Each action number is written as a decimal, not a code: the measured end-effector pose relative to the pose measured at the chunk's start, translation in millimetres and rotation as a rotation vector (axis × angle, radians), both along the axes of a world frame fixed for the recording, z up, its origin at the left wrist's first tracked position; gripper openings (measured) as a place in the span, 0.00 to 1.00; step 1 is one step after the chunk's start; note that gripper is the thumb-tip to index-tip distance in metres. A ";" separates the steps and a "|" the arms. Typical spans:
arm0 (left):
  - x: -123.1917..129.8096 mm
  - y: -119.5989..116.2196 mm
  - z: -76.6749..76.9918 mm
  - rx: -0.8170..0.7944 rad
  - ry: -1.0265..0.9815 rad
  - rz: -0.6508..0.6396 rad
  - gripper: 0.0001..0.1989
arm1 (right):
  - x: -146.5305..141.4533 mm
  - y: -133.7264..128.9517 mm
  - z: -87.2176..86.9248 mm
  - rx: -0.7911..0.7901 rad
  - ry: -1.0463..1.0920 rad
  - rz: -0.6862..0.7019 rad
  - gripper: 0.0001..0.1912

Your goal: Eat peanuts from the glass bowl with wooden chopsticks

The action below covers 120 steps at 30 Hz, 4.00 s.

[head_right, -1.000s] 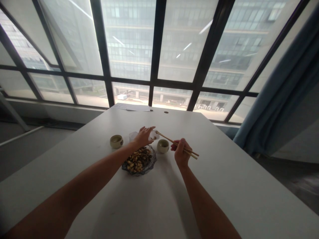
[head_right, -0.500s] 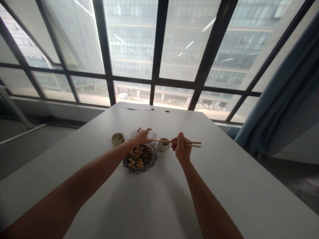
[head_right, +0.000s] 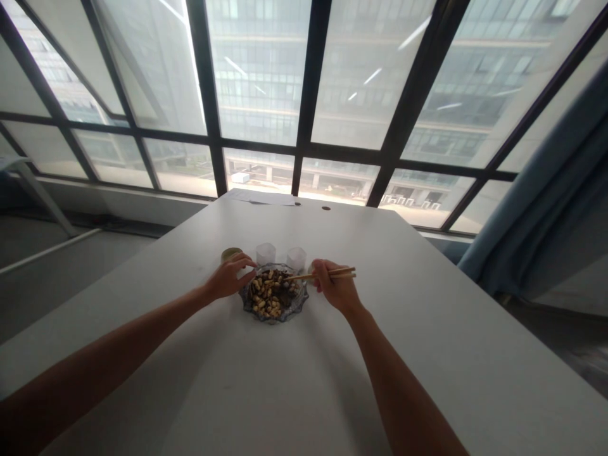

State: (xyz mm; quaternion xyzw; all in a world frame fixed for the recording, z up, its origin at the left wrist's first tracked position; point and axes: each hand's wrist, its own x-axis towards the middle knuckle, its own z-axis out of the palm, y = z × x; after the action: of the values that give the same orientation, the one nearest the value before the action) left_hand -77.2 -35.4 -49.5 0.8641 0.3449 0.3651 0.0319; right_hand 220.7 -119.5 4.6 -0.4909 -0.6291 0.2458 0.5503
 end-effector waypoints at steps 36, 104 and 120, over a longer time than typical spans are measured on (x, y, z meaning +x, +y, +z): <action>-19.3 -25.3 -17.5 -0.069 -0.109 -0.085 0.11 | -2.1 -18.9 27.7 -0.136 -0.110 0.003 0.34; -53.4 36.9 -31.1 -0.150 -0.129 0.407 0.42 | 23.6 23.4 -6.9 -0.003 0.716 -0.254 0.29; 50.1 67.1 25.2 -0.322 0.137 0.277 0.41 | 2.8 12.1 -11.0 0.193 0.522 -0.348 0.32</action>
State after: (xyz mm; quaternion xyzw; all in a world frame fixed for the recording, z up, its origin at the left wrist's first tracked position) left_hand -27.1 31.7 -24.4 0.8151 0.5154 0.2468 0.0956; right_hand 223.5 -107.4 -6.5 -0.4571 -0.3939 0.2047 0.7707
